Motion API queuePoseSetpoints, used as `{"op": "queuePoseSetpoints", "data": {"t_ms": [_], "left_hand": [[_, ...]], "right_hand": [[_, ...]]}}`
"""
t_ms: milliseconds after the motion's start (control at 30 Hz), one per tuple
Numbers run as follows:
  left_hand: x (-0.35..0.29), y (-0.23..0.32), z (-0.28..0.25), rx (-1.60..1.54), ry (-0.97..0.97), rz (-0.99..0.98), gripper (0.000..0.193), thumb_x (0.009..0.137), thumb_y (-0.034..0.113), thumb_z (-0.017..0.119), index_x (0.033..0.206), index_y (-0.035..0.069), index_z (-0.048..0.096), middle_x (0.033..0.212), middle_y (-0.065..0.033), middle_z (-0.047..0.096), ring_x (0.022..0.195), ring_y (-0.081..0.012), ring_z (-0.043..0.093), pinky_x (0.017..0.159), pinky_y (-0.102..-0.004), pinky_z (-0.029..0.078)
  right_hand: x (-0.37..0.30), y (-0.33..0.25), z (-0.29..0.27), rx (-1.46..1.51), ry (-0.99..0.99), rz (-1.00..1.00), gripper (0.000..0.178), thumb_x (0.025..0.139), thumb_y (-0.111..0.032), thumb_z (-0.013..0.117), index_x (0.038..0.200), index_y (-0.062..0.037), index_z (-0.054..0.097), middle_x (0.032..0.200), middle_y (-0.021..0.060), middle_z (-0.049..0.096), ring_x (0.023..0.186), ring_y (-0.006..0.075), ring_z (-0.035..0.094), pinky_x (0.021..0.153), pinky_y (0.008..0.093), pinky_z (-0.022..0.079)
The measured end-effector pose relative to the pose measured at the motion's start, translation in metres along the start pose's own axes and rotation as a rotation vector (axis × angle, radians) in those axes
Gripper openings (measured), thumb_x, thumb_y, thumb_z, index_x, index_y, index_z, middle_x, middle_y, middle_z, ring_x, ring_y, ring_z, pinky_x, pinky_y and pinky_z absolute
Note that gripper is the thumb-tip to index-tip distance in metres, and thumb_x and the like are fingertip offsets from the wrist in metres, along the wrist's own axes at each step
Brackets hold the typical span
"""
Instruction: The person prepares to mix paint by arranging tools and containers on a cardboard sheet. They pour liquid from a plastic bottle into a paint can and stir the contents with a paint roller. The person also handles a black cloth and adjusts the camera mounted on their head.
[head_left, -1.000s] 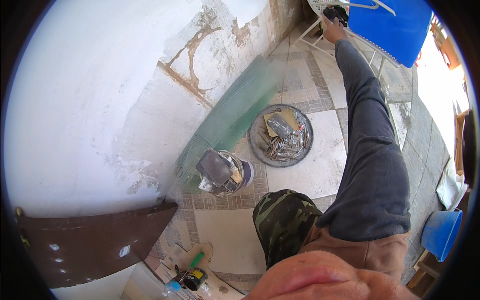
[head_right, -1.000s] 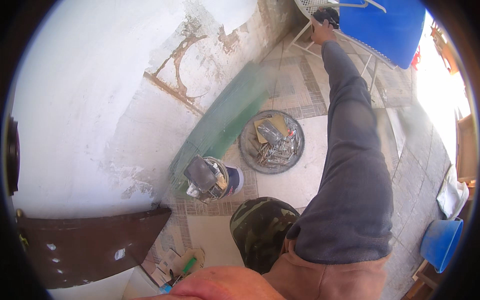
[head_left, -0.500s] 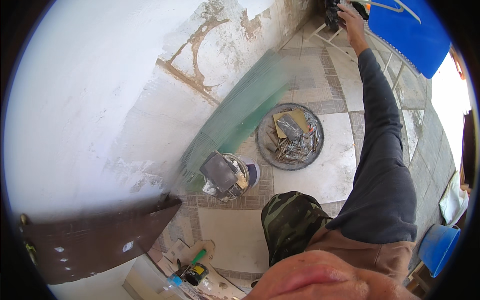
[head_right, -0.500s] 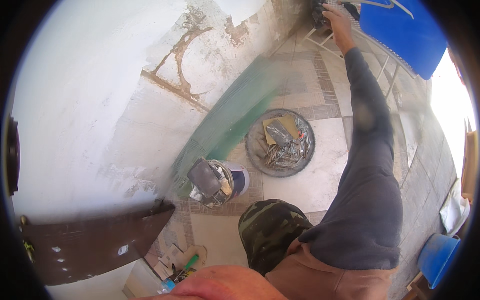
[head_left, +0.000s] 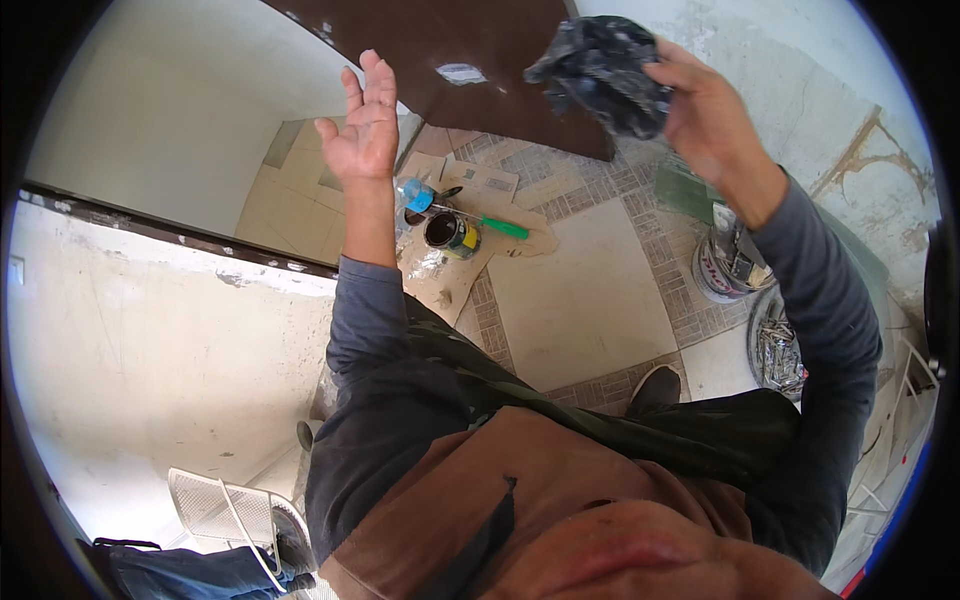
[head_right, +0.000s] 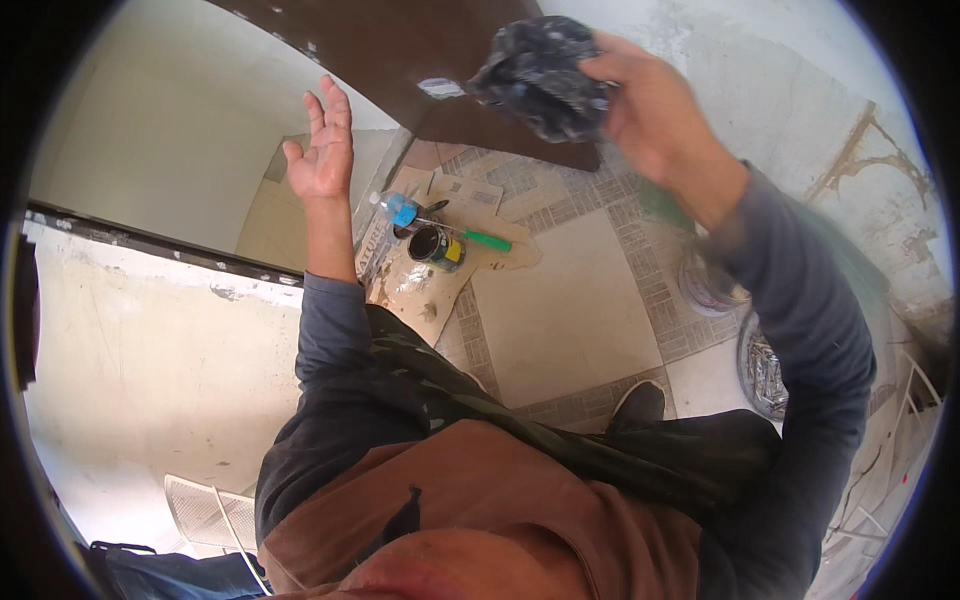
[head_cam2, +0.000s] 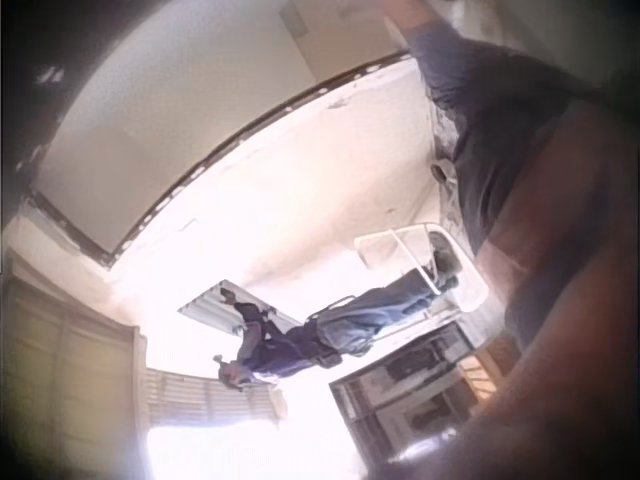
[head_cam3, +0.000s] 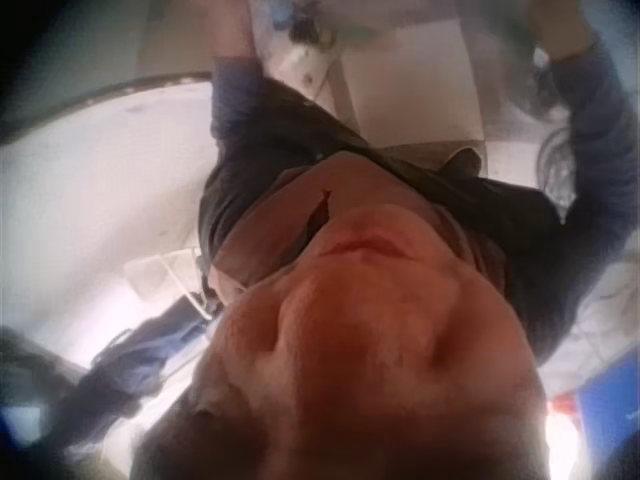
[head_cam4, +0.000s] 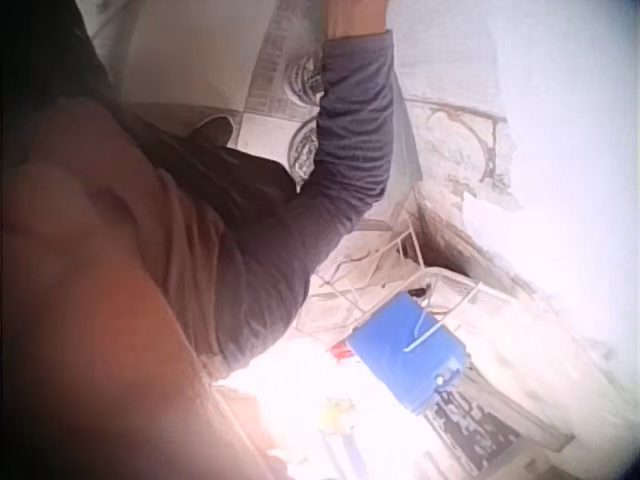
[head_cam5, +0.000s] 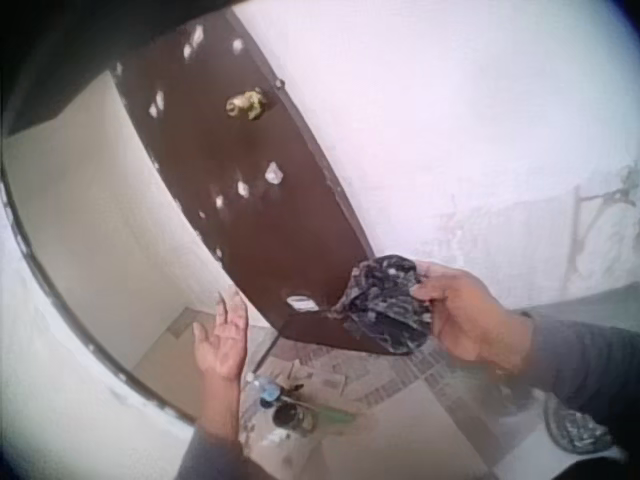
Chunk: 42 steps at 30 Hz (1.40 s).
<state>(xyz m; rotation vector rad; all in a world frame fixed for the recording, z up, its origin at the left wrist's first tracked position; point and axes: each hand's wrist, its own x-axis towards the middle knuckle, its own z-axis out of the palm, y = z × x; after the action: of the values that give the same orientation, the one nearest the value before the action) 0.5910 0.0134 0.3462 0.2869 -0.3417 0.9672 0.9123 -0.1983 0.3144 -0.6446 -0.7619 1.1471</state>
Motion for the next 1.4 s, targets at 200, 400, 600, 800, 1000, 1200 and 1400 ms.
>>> {"op": "queuePoseSetpoints", "data": {"t_ms": [200, 400, 600, 800, 1000, 1200, 1400], "left_hand": [[-0.038, 0.017, -0.04, 0.072, 0.112, 0.099, 0.082, 0.102, 0.069, 0.023, 0.145, 0.002, 0.038, 0.157, -0.0298, 0.034, 0.146, -0.0453, 0.033, 0.119, -0.0637, 0.03], [-0.069, 0.101, -0.068, 0.337, 0.11, 0.332, 0.092, 0.096, 0.076, 0.035, 0.151, 0.002, 0.03, 0.161, -0.0336, 0.018, 0.148, -0.0481, 0.027, 0.12, -0.0611, 0.03], [-0.083, 0.129, -0.07, 0.202, -0.209, 0.209, 0.1, 0.095, 0.079, 0.022, 0.16, 0.004, 0.013, 0.162, -0.0352, 0.012, 0.148, -0.0533, 0.022, 0.12, -0.064, 0.026], [-0.087, 0.097, -0.058, 0.846, 0.129, 0.481, 0.101, 0.093, 0.081, 0.032, 0.153, 0.0, 0.024, 0.158, -0.039, 0.019, 0.145, -0.0557, 0.026, 0.118, -0.0668, 0.029], [-0.08, 0.08, -0.04, 1.153, 0.074, 0.578, 0.104, 0.085, 0.084, 0.049, 0.146, 0.0, 0.037, 0.147, -0.0341, 0.035, 0.138, -0.05, 0.037, 0.118, -0.0603, 0.032], [-0.089, 0.058, -0.071, 1.105, 0.161, 0.476, 0.101, 0.089, 0.082, 0.047, 0.143, -0.003, 0.04, 0.143, -0.0352, 0.04, 0.136, -0.0483, 0.04, 0.117, -0.0581, 0.034], [-0.078, 0.073, -0.07, 1.038, 0.227, 0.528, 0.103, 0.087, 0.083, 0.047, 0.143, -0.004, 0.038, 0.141, -0.0339, 0.039, 0.131, -0.0484, 0.043, 0.115, -0.0602, 0.035]], "right_hand": [[0.042, 0.198, 0.201, -0.742, 0.139, -0.598, 0.027, 0.094, -0.009, 0.066, 0.12, -0.0058, 0.073, 0.115, 0.0054, 0.061, 0.105, 0.0201, 0.06, 0.094, 0.0334, 0.05], [0.009, 0.287, 0.244, -0.464, -0.005, -0.398, 0.024, 0.093, -0.004, 0.069, 0.115, -0.0069, 0.076, 0.108, 0.0054, 0.056, 0.104, 0.0146, 0.056, 0.088, 0.0271, 0.049], [0.04, 0.298, 0.267, 0.019, 0.005, -0.237, 0.028, 0.101, -0.012, 0.06, 0.126, -0.0004, 0.062, 0.1, -0.0006, 0.06, 0.092, 0.0073, 0.055, 0.083, 0.0234, 0.048], [0.016, 0.3, 0.263, -0.197, 0.118, -0.179, 0.022, 0.106, -0.019, 0.05, 0.114, 0.001, 0.052, 0.101, 0.012, 0.059, 0.093, 0.0174, 0.054, 0.085, 0.0354, 0.047], [0.007, 0.317, 0.257, -0.224, 0.136, -0.063, 0.019, 0.104, -0.017, 0.053, 0.098, 0.0009, 0.049, 0.085, 0.0219, 0.061, 0.077, 0.0369, 0.06, 0.074, 0.0455, 0.047], [0.032, 0.334, 0.236, 0.26, 0.292, 0.007, 0.015, 0.106, -0.01, 0.05, 0.094, -0.0016, 0.053, 0.082, -0.0007, 0.052, 0.075, 0.0092, 0.043, 0.068, 0.0273, 0.041], [0.012, 0.327, 0.225, -0.065, 0.165, -0.006, 0.028, 0.104, -0.018, 0.054, 0.082, 0.0001, 0.054, 0.072, 0.0002, 0.046, 0.068, 0.0102, 0.04, 0.061, 0.0307, 0.036]]}}
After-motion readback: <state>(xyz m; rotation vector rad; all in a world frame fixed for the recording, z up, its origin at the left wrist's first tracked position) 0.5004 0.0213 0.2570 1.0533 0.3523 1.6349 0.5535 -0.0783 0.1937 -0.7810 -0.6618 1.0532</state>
